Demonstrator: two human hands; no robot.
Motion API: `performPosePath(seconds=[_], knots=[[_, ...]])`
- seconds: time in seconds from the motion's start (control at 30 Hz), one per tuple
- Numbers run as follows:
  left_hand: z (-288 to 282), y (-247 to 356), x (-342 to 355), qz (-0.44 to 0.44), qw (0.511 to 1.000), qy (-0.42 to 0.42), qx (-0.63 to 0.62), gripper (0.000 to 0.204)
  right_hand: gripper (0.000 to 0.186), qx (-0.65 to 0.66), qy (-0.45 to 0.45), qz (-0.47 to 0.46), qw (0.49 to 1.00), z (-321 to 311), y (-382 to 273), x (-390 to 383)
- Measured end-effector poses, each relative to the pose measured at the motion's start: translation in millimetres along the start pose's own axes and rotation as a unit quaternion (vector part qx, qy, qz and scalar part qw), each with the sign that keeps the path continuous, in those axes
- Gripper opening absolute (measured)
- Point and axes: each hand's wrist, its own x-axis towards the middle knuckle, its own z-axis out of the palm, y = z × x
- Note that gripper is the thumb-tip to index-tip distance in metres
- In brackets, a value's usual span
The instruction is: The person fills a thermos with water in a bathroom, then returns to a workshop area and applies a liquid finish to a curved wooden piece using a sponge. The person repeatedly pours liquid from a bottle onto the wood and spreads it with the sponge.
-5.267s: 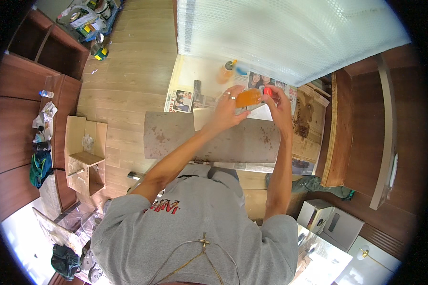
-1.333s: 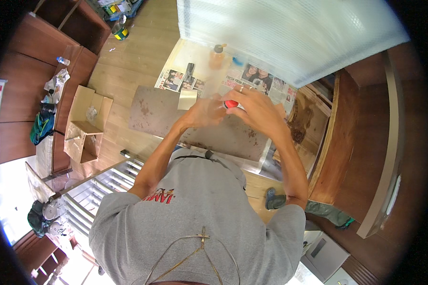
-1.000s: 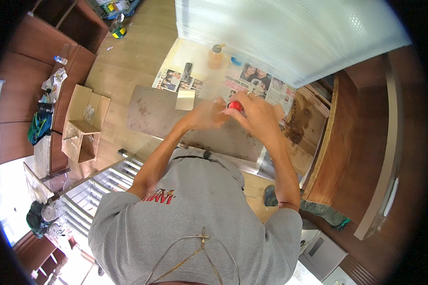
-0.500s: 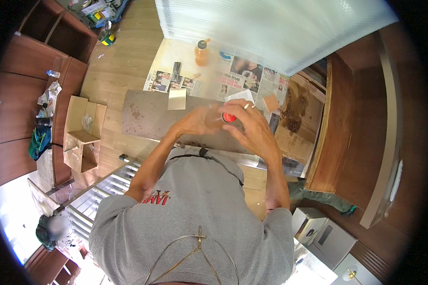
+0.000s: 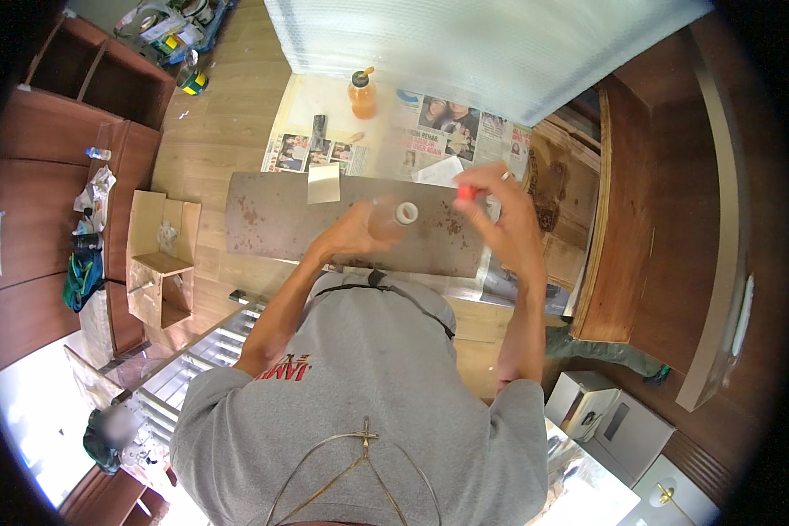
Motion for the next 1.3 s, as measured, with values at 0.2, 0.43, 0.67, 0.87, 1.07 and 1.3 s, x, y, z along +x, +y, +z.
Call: performPosePath(seconds=[0.2, 0.43, 0.67, 0.87, 1.07, 1.3], knots=[[4.9, -20.4, -10.0, -0.023, 0.996, 0.049, -0.068, 0.056, 0.034, -0.098, 0.106, 0.175, 0.974, 19.4, 171.8, 5.3], [-0.3, -40.2, -20.3, -0.011, 0.988, 0.12, -0.099, 0.058, 0.035, -0.215, 0.181, 0.23, 0.932, 43.1, 278.4, -20.3], [-10.2, -49.7, -30.8, -0.032, 0.979, 0.163, -0.118, 0.045, 0.04, -0.231, 0.18, 0.265, 0.919, 48.6, 289.0, -21.6], [-16.2, -57.8, -28.8, -0.044, 0.972, 0.201, -0.11, 0.044, 0.049, -0.266, 0.282, 0.222, 0.895, 61.8, 252.1, -44.7], [-21.3, -59.9, -19.4, -0.05, 0.97, 0.2, -0.128, 0.042, 0.052, -0.109, 0.256, 0.332, 0.901, 109.6, 230.0, -83.1], [-32.5, -55.9, -1.3, -0.044, 0.978, 0.175, -0.1, 0.043, 0.057, -0.079, 0.244, 0.339, 0.905, 132.7, 232.0, -94.5]])
